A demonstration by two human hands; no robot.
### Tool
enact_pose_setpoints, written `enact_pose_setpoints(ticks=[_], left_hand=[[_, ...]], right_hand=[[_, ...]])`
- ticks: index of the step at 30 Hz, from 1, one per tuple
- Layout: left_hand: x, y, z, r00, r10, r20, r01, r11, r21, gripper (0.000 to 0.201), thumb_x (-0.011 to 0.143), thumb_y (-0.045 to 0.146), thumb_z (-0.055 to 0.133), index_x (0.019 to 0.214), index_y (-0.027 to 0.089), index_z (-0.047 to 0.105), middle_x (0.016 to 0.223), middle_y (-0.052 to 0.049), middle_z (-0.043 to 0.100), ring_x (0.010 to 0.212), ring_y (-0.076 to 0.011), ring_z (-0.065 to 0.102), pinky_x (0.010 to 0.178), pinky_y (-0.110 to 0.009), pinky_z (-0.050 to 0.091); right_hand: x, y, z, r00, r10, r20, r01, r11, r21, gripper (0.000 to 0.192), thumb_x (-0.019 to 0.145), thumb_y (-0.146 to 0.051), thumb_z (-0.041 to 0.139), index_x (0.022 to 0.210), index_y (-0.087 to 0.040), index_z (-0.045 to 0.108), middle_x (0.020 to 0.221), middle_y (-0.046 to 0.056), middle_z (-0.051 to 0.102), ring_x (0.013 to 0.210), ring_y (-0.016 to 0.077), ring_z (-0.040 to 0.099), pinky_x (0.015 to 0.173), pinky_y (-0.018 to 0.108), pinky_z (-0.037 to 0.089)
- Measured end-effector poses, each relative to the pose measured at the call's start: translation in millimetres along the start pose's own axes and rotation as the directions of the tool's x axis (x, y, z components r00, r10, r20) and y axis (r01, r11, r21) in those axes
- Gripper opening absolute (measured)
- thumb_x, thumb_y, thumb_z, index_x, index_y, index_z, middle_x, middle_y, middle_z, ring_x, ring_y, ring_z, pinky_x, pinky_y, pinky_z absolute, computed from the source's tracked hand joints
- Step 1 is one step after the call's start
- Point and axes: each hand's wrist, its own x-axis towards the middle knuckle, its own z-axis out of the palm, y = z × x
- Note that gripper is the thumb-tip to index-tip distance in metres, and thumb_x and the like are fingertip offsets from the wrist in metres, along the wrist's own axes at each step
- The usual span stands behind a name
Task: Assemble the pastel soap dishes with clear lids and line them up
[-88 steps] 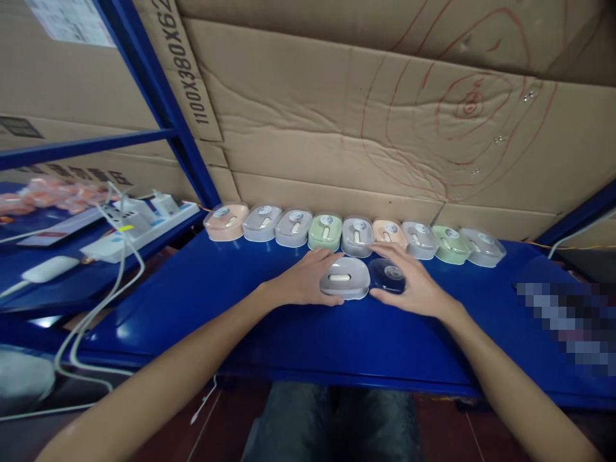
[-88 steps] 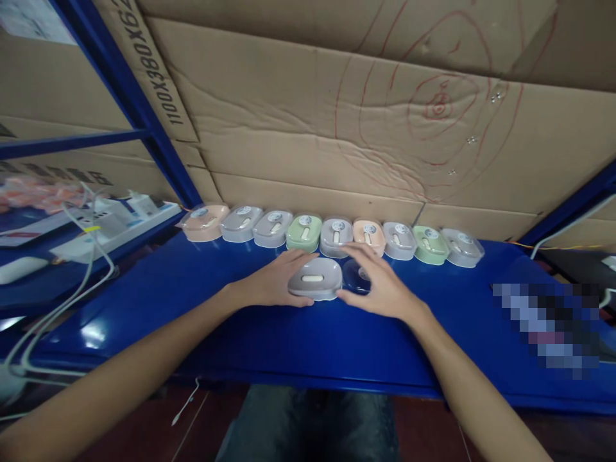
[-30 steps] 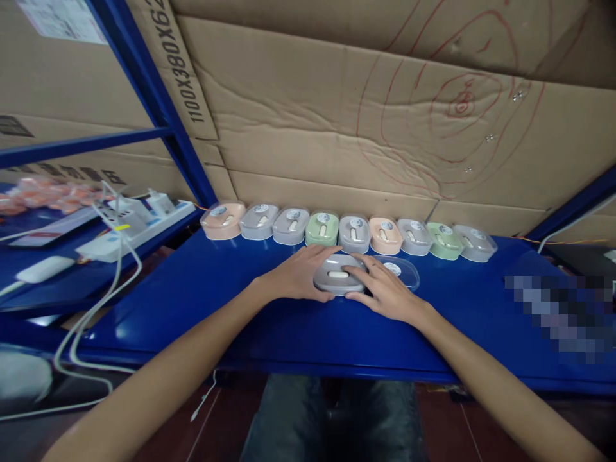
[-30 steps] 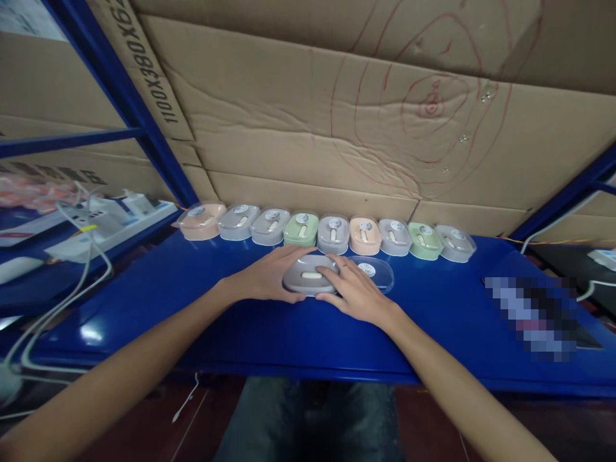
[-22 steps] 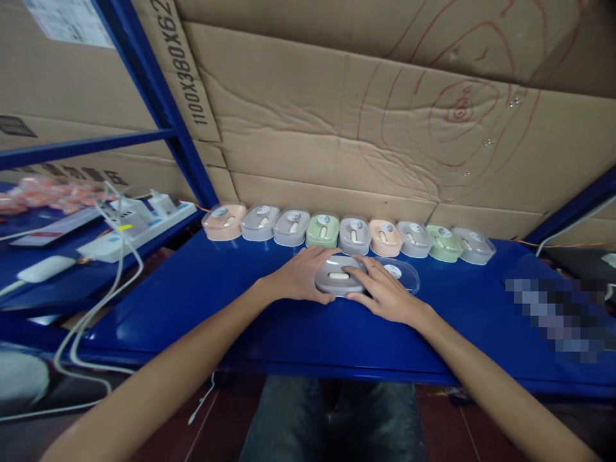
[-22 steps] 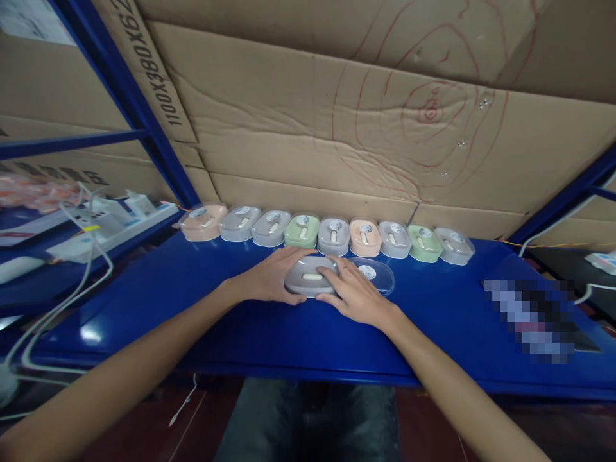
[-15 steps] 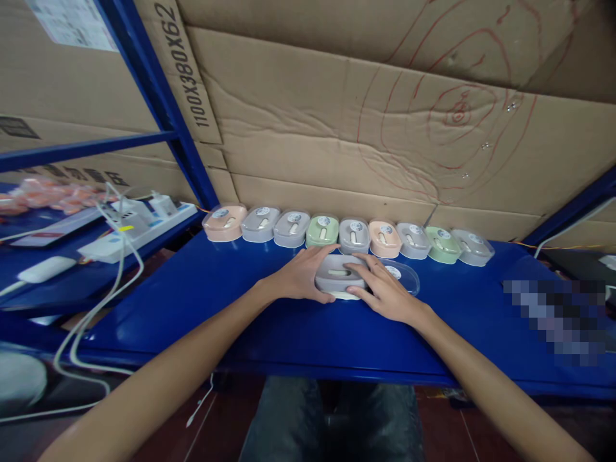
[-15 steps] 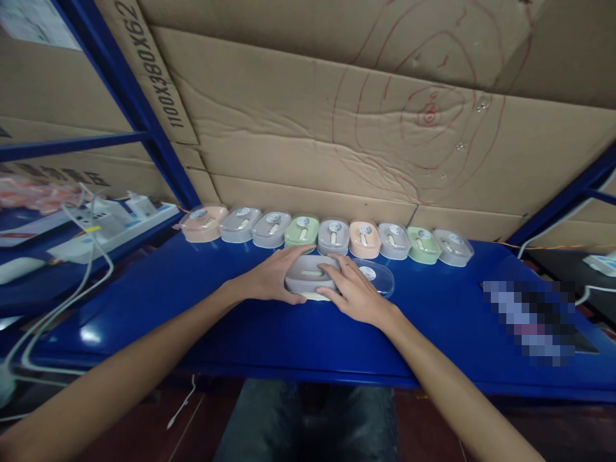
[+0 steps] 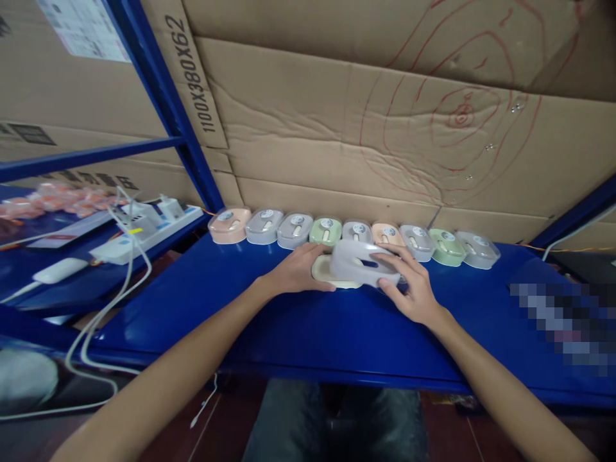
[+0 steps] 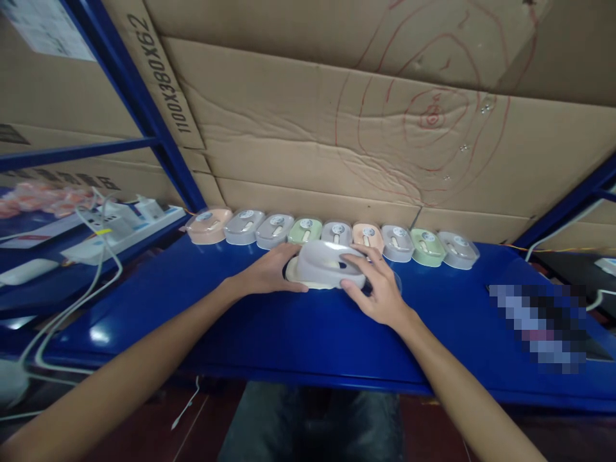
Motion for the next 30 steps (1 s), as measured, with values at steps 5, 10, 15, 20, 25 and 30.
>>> enact_pose_setpoints(ticks=[5, 10, 15, 20, 25, 30], left_hand=[[2, -10, -5.0, 0.992, 0.111, 0.055, -0.112, 0.993, 0.027, 0.065, 0.083, 0.048, 0.088, 0.14, 0.024, 0.068, 0.142, -0.012, 0.072, 0.135, -0.0378, 0.063, 0.118, -0.057, 0.048], [1, -6, -15.2, 0.995, 0.054, 0.084, -0.055, 0.998, 0.011, 0.064, 0.094, 0.065, 0.076, 0.143, 0.024, 0.067, 0.148, -0.013, 0.071, 0.14, -0.0374, 0.063, 0.121, -0.055, 0.046], [2, -6, -15.1, 0.995, 0.073, 0.066, -0.073, 0.997, -0.003, 0.051, 0.105, 0.06, 0.06, 0.139, 0.023, 0.068, 0.142, -0.012, 0.074, 0.131, -0.0334, 0.067, 0.116, -0.052, 0.049], [3, -7, -13.5, 0.996, 0.059, 0.068, -0.061, 0.998, 0.026, 0.048, 0.11, 0.054, 0.049, 0.138, 0.021, 0.069, 0.14, -0.012, 0.075, 0.126, -0.0315, 0.068, 0.114, -0.05, 0.05], [2, -6, -13.5, 0.997, 0.038, 0.066, -0.042, 0.998, 0.052, 0.043, 0.108, 0.042, 0.048, 0.137, 0.019, 0.07, 0.139, -0.013, 0.074, 0.122, -0.0309, 0.068, 0.114, -0.05, 0.051], [3, -8, -10.8, 0.997, 0.035, 0.062, -0.04, 0.997, 0.072, 0.042, 0.105, 0.035, 0.049, 0.137, 0.018, 0.069, 0.142, -0.013, 0.073, 0.129, -0.0322, 0.066, 0.118, -0.054, 0.049]], right_hand=[[-6, -14, 11, 0.959, -0.277, 0.053, 0.271, 0.957, 0.103, 0.056, 0.095, -0.047, 0.077, 0.145, -0.023, 0.068, 0.142, 0.018, 0.066, 0.121, 0.0364, 0.07, 0.101, 0.059, 0.06], [-12, -22, 23, 0.92, -0.264, 0.291, 0.239, 0.964, 0.12, 0.07, 0.092, -0.056, 0.079, 0.152, -0.024, 0.062, 0.138, 0.018, 0.064, 0.129, 0.038, 0.065, 0.105, 0.059, 0.059], [-12, -25, 26, 0.88, -0.19, 0.436, 0.179, 0.982, 0.066, 0.086, 0.09, -0.061, 0.08, 0.162, -0.023, 0.05, 0.14, 0.019, 0.059, 0.129, 0.0393, 0.061, 0.108, 0.06, 0.056], [-11, -24, 23, 0.88, -0.116, 0.461, 0.104, 0.993, 0.051, 0.103, 0.085, -0.075, 0.08, 0.166, -0.023, 0.043, 0.145, 0.02, 0.058, 0.129, 0.0415, 0.06, 0.111, 0.062, 0.052], [-10, -20, 23, 0.971, -0.048, 0.236, 0.029, 0.996, 0.08, 0.035, 0.112, -0.047, 0.054, 0.131, -0.02, 0.063, 0.116, 0.015, 0.07, 0.107, 0.0308, 0.066, 0.093, 0.047, 0.056], [-7, -1, 25, 0.997, 0.039, 0.073, -0.025, 0.981, -0.194, 0.038, 0.114, -0.028, 0.045, 0.078, -0.025, 0.057, 0.077, 0.006, 0.061, 0.075, 0.0235, 0.058, 0.075, 0.039, 0.047]])
